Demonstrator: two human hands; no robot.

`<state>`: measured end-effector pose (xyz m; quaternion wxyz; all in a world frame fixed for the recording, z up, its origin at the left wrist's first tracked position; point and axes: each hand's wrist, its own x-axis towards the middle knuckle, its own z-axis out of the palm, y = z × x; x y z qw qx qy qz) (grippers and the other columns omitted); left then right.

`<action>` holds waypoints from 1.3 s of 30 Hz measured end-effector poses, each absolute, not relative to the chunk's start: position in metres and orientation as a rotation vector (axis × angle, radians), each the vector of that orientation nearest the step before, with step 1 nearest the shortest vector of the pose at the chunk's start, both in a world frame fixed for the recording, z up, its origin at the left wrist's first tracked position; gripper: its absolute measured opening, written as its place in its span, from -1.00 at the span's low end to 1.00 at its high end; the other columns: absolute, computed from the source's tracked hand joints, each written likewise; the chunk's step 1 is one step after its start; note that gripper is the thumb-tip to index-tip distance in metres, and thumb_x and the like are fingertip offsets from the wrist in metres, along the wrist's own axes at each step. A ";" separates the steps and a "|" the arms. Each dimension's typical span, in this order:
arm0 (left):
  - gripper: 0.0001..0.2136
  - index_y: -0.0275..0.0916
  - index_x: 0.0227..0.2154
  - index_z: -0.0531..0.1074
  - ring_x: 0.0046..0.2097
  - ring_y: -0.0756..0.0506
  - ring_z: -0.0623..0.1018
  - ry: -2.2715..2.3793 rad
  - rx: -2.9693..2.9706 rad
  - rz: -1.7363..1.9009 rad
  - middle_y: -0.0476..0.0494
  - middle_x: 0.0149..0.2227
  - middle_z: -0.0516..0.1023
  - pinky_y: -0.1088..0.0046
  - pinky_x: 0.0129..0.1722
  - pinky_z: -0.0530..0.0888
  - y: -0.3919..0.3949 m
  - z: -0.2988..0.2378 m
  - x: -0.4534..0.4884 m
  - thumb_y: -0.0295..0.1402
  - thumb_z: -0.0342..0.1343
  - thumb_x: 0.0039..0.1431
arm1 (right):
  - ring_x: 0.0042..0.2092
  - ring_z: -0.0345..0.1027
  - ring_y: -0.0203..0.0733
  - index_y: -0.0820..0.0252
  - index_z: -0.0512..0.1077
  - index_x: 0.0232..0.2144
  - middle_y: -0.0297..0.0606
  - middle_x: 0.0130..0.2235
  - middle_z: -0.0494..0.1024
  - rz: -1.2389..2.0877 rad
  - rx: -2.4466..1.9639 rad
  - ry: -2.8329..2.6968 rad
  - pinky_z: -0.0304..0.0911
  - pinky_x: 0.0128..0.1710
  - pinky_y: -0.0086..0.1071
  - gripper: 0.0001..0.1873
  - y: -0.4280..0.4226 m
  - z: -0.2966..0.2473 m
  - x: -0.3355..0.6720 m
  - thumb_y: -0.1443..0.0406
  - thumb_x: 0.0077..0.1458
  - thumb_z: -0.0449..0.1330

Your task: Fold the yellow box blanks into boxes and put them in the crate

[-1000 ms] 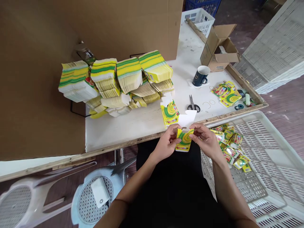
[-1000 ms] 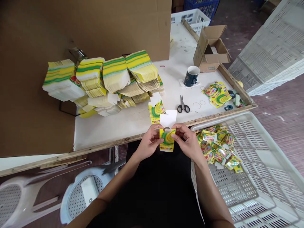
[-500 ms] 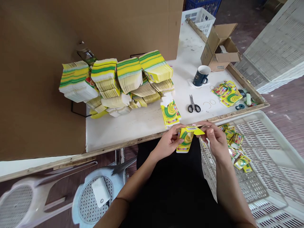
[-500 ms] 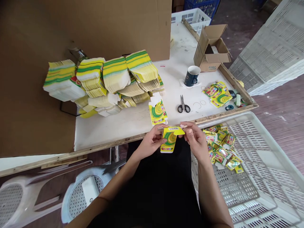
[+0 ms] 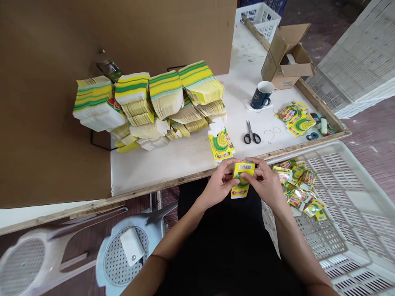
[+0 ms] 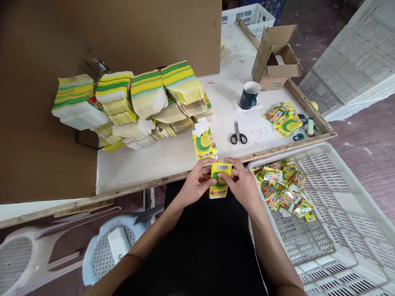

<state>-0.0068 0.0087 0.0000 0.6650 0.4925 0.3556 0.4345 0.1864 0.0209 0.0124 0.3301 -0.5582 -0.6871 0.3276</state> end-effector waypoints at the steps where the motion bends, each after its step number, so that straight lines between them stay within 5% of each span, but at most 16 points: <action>1: -0.50 -0.10 0.14 0.25 -0.09 -0.14 0.64 0.800 1.094 0.984 -0.23 0.08 0.56 0.33 -0.10 0.56 0.009 0.000 -0.006 -0.15 0.30 0.23 | -0.57 0.13 -0.29 0.17 0.49 0.12 -0.45 -0.57 0.40 0.856 -1.435 -1.795 0.11 -0.51 -0.38 -0.55 0.021 0.012 0.188 0.09 0.28 0.23; 6: -0.49 -0.13 0.13 0.30 -0.16 -0.11 0.65 0.831 1.122 1.012 -0.22 0.06 0.57 0.37 -0.16 0.56 0.011 -0.002 0.000 -0.12 0.32 0.20 | -0.35 0.39 -0.23 0.10 0.56 0.07 -0.14 -0.06 0.65 0.806 -1.372 -1.679 0.33 -0.32 -0.32 -0.63 0.021 0.010 0.191 0.10 0.33 0.19; 10: -0.56 -0.15 0.15 0.33 0.00 -0.18 0.64 0.823 1.238 1.049 -0.28 0.18 0.51 0.33 -0.06 0.59 0.008 -0.004 0.014 -0.16 0.24 0.29 | -0.14 0.52 -0.07 0.06 0.60 -0.05 -0.16 -0.08 0.65 0.854 -1.293 -1.490 0.41 -0.22 -0.25 -0.70 0.018 0.005 0.191 0.09 0.25 0.30; 13: -0.57 -0.14 0.23 0.30 0.15 -0.24 0.60 0.798 1.382 1.089 -0.32 0.29 0.42 0.19 0.12 0.57 0.008 -0.001 0.021 -0.21 0.13 0.37 | -0.18 0.51 -0.03 0.05 0.62 -0.14 -0.16 -0.17 0.65 0.755 -1.291 -1.441 0.40 -0.25 -0.20 -0.73 0.014 0.008 0.200 0.07 0.19 0.35; 17: -0.49 -0.13 0.33 0.23 0.43 -0.32 0.31 1.012 1.717 1.193 -0.37 0.38 0.33 -0.08 0.46 0.17 0.022 -0.002 0.010 -0.24 0.13 0.37 | -0.11 0.45 0.01 0.07 0.63 -0.15 -0.14 -0.18 0.62 0.175 -1.511 -1.422 0.37 -0.09 -0.08 -0.77 0.013 0.022 0.229 0.10 0.25 0.31; 20: -0.40 -0.19 0.37 0.20 0.53 -0.38 0.07 1.338 1.849 1.164 -0.41 0.46 0.19 -0.23 0.50 -0.10 0.038 -0.013 -0.008 -0.25 0.19 0.32 | 0.02 0.38 0.09 0.15 0.62 -0.10 -0.06 -0.10 0.59 -0.124 -1.626 -1.381 0.32 -0.10 -0.09 -0.69 0.016 0.027 0.248 0.10 0.21 0.34; 25: -0.67 -0.28 0.13 0.51 0.38 -0.29 0.41 1.426 1.909 1.039 -0.38 0.27 0.50 -0.09 0.45 0.25 0.048 -0.033 -0.024 -0.34 0.03 0.41 | -0.28 0.35 -0.15 0.15 0.60 -0.20 -0.18 -0.21 0.60 0.283 -1.555 -1.401 0.25 -0.27 -0.25 -0.73 0.019 0.013 0.234 0.09 0.25 0.28; 29: -0.63 -0.22 0.13 0.53 0.37 -0.29 0.43 1.408 1.945 1.080 -0.31 0.26 0.52 -0.08 0.41 0.34 0.044 -0.037 -0.024 -0.33 0.24 0.28 | -0.30 0.42 -0.15 0.13 0.59 -0.22 -0.20 -0.28 0.63 0.673 -1.497 -1.307 0.31 -0.24 -0.25 -0.70 0.020 0.003 0.201 0.03 0.23 0.29; 35: -0.73 -0.15 0.00 0.61 0.19 -0.20 0.62 1.192 2.028 1.385 -0.21 0.05 0.69 0.02 0.29 0.52 0.026 -0.026 -0.016 -0.43 0.06 0.39 | -0.43 0.36 -0.25 0.16 0.57 -0.16 -0.22 -0.34 0.63 1.064 -1.382 -1.099 0.30 -0.42 -0.34 -0.53 0.025 -0.003 0.172 -0.10 0.19 0.27; 39: -0.76 -0.15 -0.01 0.60 0.19 -0.19 0.62 0.833 2.099 1.401 -0.21 0.05 0.68 0.06 0.23 0.57 0.007 -0.020 -0.002 -0.44 0.09 0.37 | -0.48 0.33 -0.30 0.14 0.54 -0.16 -0.28 -0.38 0.62 1.188 -1.310 -0.889 0.21 -0.54 -0.42 -0.54 0.024 -0.010 0.172 -0.04 0.03 0.43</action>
